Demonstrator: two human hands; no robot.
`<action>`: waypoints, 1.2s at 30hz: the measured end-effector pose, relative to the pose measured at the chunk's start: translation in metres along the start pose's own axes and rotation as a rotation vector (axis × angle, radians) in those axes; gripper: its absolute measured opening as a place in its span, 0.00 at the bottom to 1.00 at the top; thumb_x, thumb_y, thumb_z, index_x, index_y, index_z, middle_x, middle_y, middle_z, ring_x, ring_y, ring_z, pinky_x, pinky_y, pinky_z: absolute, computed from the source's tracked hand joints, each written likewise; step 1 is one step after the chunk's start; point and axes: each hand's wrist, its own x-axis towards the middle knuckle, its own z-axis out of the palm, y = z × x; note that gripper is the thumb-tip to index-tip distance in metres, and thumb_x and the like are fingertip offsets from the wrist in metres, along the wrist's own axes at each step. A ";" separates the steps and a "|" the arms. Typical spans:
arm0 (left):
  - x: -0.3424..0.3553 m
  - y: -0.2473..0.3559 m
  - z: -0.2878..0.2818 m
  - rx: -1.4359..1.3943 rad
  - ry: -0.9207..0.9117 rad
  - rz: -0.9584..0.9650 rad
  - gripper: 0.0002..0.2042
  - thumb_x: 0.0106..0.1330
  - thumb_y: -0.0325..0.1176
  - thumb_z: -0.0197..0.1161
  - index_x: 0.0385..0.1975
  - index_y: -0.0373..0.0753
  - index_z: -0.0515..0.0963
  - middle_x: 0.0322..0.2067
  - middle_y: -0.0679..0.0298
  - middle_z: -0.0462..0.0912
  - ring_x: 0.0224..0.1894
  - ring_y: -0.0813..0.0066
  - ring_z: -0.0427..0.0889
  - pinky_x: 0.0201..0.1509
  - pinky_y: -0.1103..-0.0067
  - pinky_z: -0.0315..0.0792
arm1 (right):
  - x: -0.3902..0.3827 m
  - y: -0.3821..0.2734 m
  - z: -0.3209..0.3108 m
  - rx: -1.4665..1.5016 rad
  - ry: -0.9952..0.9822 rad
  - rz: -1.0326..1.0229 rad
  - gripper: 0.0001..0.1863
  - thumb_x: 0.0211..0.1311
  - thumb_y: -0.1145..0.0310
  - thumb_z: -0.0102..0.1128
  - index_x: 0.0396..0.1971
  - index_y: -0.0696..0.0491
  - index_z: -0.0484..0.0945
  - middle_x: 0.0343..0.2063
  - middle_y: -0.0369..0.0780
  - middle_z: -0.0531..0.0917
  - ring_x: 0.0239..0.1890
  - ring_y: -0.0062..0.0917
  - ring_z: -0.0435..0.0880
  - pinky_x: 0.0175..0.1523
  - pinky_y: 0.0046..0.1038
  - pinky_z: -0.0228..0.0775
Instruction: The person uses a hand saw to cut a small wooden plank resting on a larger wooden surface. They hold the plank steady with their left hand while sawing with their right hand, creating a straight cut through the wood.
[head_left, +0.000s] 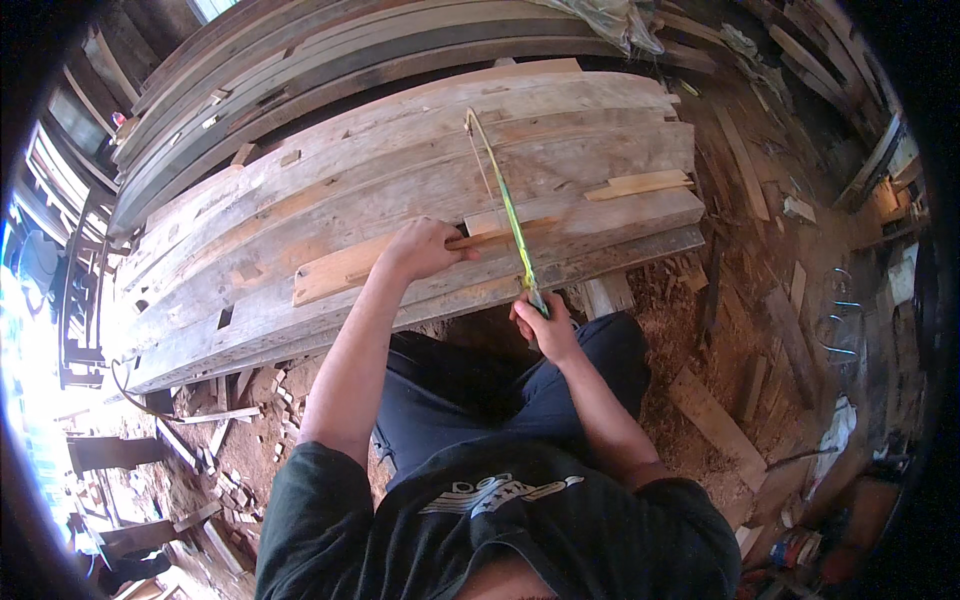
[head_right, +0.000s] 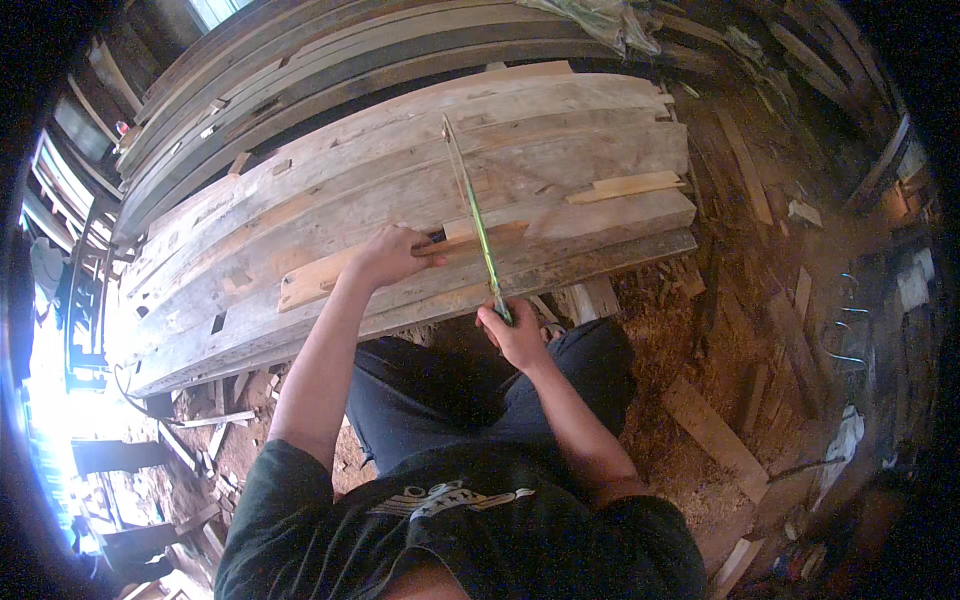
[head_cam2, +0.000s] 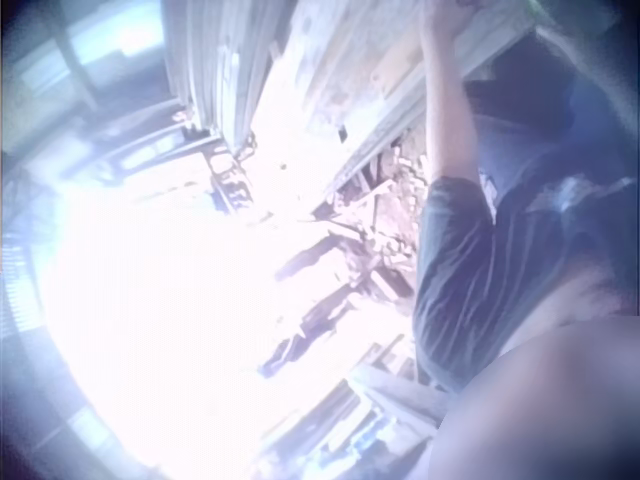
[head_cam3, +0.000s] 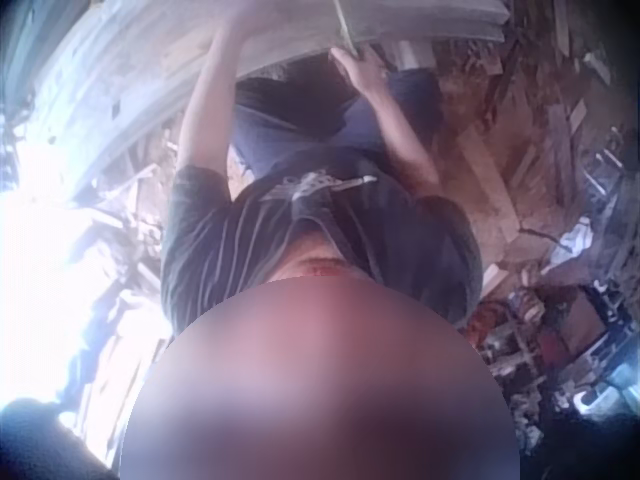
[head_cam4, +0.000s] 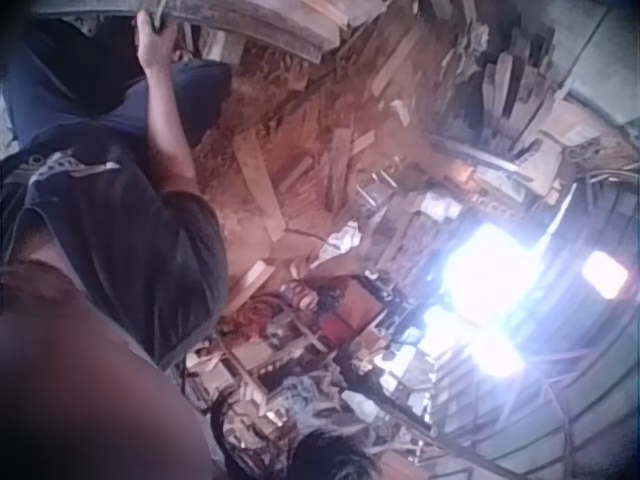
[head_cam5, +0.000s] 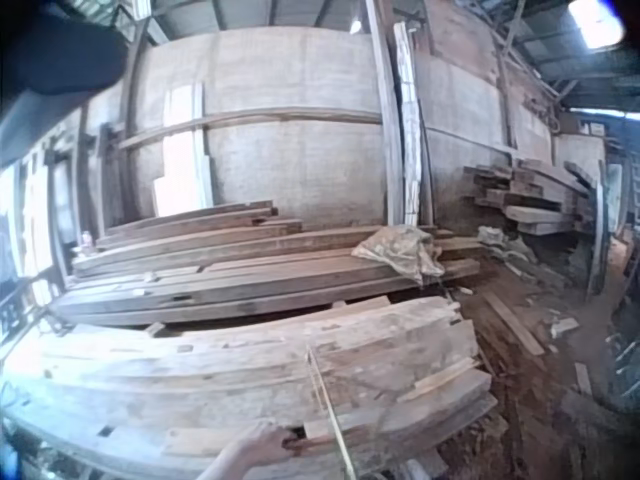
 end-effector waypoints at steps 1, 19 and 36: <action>0.001 0.000 0.000 0.005 -0.004 -0.009 0.28 0.59 0.64 0.68 0.46 0.46 0.88 0.41 0.50 0.88 0.48 0.49 0.85 0.54 0.60 0.77 | 0.004 0.001 0.001 0.040 -0.005 0.016 0.12 0.72 0.64 0.63 0.29 0.53 0.78 0.16 0.29 0.75 0.16 0.11 0.69 0.22 0.20 0.57; 0.015 -0.015 0.006 0.023 -0.004 0.004 0.30 0.60 0.64 0.67 0.50 0.45 0.87 0.43 0.50 0.88 0.50 0.50 0.85 0.57 0.62 0.76 | 0.005 0.015 -0.010 0.205 -0.038 0.029 0.07 0.70 0.66 0.63 0.33 0.53 0.78 0.24 0.33 0.81 0.18 0.12 0.71 0.23 0.20 0.61; 0.017 -0.016 -0.003 -0.078 -0.094 -0.063 0.30 0.59 0.64 0.69 0.48 0.43 0.87 0.42 0.50 0.88 0.47 0.53 0.86 0.52 0.63 0.76 | 0.023 0.018 -0.004 0.157 -0.016 0.037 0.08 0.68 0.68 0.62 0.29 0.54 0.78 0.22 0.33 0.79 0.18 0.13 0.71 0.23 0.21 0.60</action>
